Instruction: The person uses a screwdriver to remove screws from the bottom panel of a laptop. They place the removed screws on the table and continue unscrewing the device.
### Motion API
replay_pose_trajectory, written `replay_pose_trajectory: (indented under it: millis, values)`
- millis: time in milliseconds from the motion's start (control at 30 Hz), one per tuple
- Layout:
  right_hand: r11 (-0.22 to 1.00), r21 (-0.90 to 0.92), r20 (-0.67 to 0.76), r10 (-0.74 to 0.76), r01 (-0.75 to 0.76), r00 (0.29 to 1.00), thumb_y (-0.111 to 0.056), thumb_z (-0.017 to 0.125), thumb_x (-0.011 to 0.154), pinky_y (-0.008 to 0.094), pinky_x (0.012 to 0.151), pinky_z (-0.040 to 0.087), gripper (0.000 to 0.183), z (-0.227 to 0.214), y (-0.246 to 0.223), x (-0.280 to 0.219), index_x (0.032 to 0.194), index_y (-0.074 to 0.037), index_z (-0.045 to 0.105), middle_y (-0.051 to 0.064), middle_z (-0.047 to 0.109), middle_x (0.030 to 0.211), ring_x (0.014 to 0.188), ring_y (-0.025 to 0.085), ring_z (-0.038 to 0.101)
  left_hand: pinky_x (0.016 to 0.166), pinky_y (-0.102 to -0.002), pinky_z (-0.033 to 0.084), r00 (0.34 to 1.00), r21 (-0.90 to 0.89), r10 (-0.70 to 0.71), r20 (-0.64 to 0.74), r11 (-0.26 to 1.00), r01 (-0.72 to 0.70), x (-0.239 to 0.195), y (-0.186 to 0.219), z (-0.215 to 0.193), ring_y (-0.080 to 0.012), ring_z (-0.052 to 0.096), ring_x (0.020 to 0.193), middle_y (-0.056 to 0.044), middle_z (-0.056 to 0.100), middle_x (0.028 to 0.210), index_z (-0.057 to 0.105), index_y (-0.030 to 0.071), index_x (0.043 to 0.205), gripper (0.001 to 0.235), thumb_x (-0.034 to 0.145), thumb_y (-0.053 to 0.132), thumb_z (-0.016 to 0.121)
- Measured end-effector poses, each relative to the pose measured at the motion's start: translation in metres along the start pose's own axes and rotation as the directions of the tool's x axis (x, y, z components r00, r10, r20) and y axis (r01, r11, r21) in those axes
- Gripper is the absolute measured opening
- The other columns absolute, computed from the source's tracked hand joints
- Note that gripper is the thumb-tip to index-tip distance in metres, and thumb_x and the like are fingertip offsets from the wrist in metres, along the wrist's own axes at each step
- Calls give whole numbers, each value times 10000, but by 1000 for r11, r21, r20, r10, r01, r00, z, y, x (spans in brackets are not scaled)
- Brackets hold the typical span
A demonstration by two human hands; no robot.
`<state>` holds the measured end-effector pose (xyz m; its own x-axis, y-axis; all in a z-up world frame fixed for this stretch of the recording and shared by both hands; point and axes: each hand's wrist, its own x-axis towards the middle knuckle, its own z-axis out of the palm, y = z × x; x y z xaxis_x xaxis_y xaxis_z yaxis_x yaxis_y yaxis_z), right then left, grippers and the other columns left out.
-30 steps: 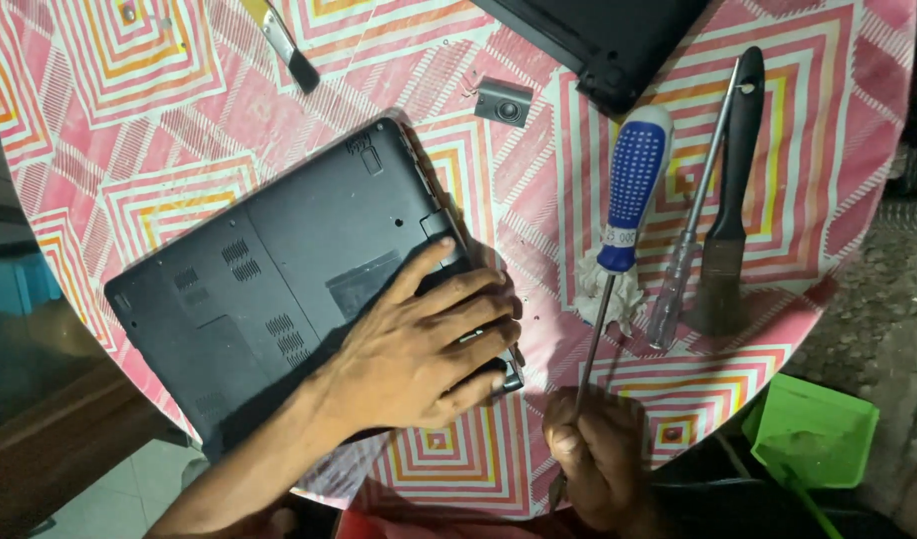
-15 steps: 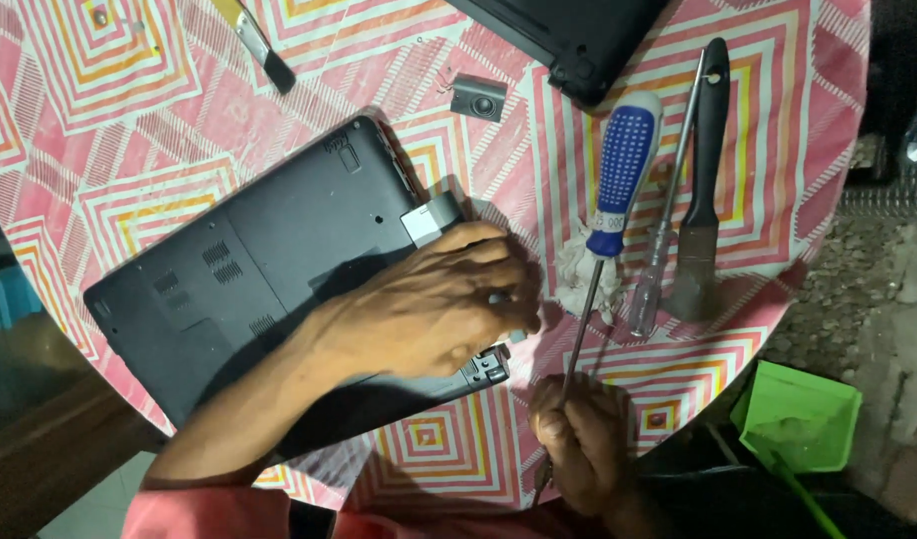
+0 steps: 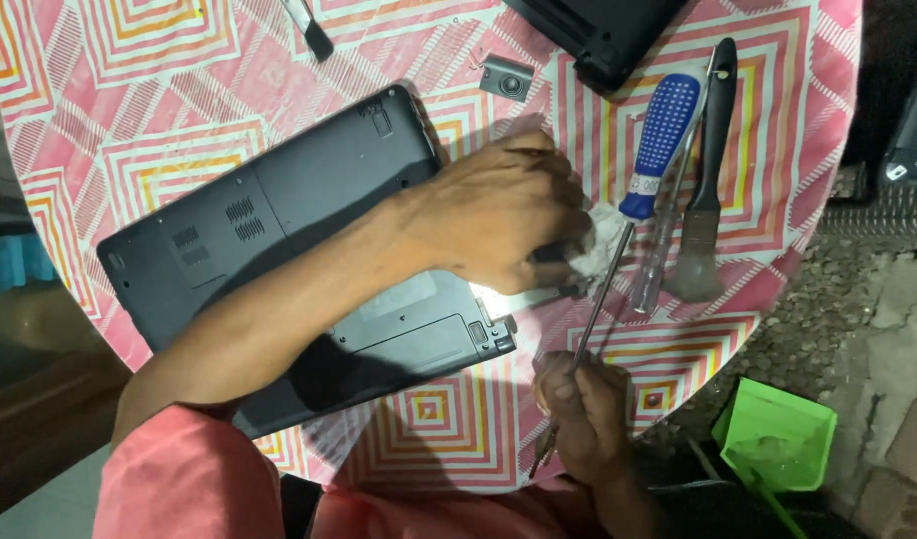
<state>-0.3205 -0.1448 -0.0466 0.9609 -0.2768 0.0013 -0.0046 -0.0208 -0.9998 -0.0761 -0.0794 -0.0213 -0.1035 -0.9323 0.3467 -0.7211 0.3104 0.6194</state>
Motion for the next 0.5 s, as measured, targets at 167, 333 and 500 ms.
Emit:
replay_pose_trajectory:
  millis: [167,333,500]
  values:
    - [999,-17,-24,40,-41,999,-232,411,1001,371,673,529,422,-1,9,-6,620,-70,491,43,490,534,502,185,501,522,-293,424,978,320,112,-178,946,-50,4,-26,37,-164,383,379,14,361,473,543,131,646,438,1008,256,755]
    - [998,-55,-22,36,-38,999,-358,370,1038,318,532,427,466,0,12,-9,679,-93,506,23,467,552,505,159,462,547,-420,560,935,485,-239,261,870,88,42,-33,33,-307,638,437,-46,603,484,558,113,606,712,1115,566,352]
    - [997,60,-48,47,-44,998,-291,416,1007,340,543,445,408,3,19,-11,648,-103,465,31,465,531,489,163,458,538,-380,521,992,311,-119,30,945,104,67,-61,29,-267,648,528,-41,647,588,632,154,651,388,992,303,522]
